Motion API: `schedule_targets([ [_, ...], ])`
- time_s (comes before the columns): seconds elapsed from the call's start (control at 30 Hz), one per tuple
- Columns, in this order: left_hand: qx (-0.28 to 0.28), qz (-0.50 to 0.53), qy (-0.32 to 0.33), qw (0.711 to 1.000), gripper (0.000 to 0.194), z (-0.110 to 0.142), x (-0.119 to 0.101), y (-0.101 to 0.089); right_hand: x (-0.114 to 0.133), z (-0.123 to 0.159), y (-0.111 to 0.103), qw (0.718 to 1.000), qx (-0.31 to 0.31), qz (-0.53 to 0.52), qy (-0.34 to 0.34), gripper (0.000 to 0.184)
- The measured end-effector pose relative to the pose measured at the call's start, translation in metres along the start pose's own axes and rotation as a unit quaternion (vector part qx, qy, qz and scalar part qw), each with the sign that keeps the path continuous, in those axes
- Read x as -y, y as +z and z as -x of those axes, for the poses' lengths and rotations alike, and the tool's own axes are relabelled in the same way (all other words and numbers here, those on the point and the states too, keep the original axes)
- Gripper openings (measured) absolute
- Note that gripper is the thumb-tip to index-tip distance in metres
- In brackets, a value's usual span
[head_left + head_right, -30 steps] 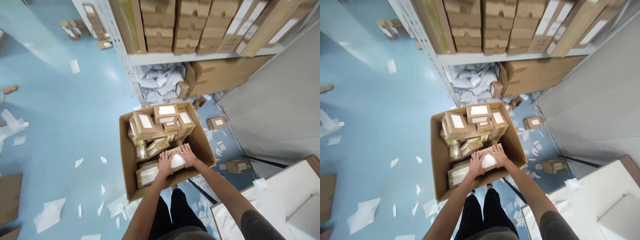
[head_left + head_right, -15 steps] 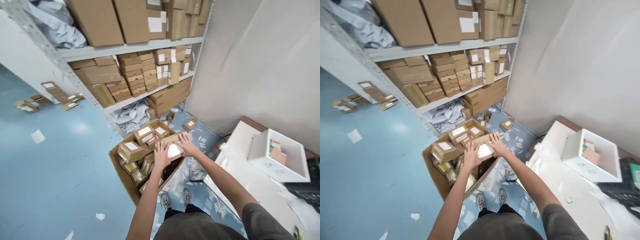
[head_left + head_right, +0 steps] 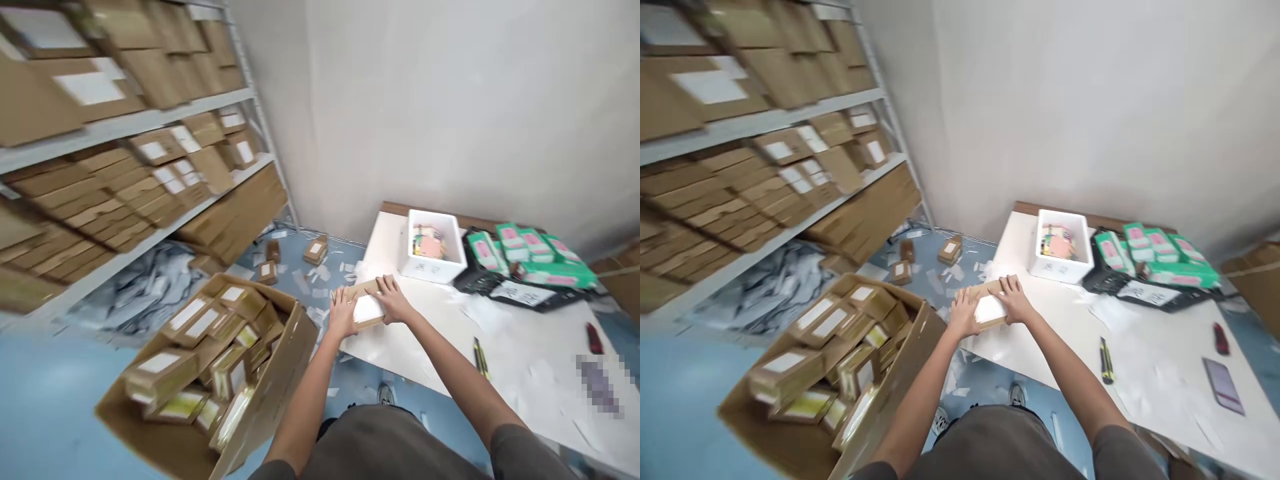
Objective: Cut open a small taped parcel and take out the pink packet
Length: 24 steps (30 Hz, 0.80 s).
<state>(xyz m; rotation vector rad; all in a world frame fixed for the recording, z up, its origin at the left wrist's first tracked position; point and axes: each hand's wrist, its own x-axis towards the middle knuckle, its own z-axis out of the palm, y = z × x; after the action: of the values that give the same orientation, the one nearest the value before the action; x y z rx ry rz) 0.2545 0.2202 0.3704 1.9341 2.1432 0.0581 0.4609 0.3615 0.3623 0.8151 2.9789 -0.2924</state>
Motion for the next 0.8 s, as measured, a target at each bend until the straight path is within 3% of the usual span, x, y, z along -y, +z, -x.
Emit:
schedule_targets([
  [0.1, 0.075, 0.013, 0.032, 0.997, 0.143, -0.046, -0.083, 0.037, -0.078, 0.061, 0.016, 0.997, 0.059, -0.029, 0.044, 0.144],
  [0.17, 0.121, 0.017, 0.053, 0.991, 0.140, -0.067, -0.127, 0.061, -0.118, 0.095, 0.029, 0.989, 0.107, -0.061, 0.086, 0.145],
  [0.23, 0.163, 0.013, 0.059, 0.985, 0.139, -0.084, -0.155, 0.079, -0.146, 0.120, 0.041, 0.975, 0.146, -0.096, 0.136, 0.145],
  [0.33, 0.208, -0.007, 0.041, 0.977, 0.145, -0.104, -0.170, 0.091, -0.167, 0.141, 0.055, 0.959, 0.139, -0.126, 0.214, 0.144],
  [0.43, 0.200, -0.028, 0.012, 0.979, 0.146, -0.114, -0.176, 0.094, -0.162, 0.156, 0.068, 0.946, 0.036, -0.131, 0.296, 0.132],
  [0.53, 0.135, -0.040, -0.062, 0.988, 0.136, -0.113, -0.192, 0.098, -0.134, 0.171, 0.090, 0.904, -0.072, -0.149, 0.395, 0.115],
  [0.63, 0.081, -0.022, -0.118, 0.990, 0.113, -0.108, -0.203, 0.103, -0.096, 0.183, 0.114, 0.880, -0.089, -0.207, 0.418, 0.108],
  [0.73, 0.109, 0.051, -0.052, 0.991, 0.086, -0.102, -0.188, 0.105, -0.069, 0.185, 0.130, 0.884, -0.069, -0.264, 0.380, 0.111],
  [0.8, 0.151, 0.118, 0.033, 0.981, 0.089, -0.097, -0.169, 0.109, -0.062, 0.184, 0.134, 0.889, -0.041, -0.282, 0.358, 0.110],
])
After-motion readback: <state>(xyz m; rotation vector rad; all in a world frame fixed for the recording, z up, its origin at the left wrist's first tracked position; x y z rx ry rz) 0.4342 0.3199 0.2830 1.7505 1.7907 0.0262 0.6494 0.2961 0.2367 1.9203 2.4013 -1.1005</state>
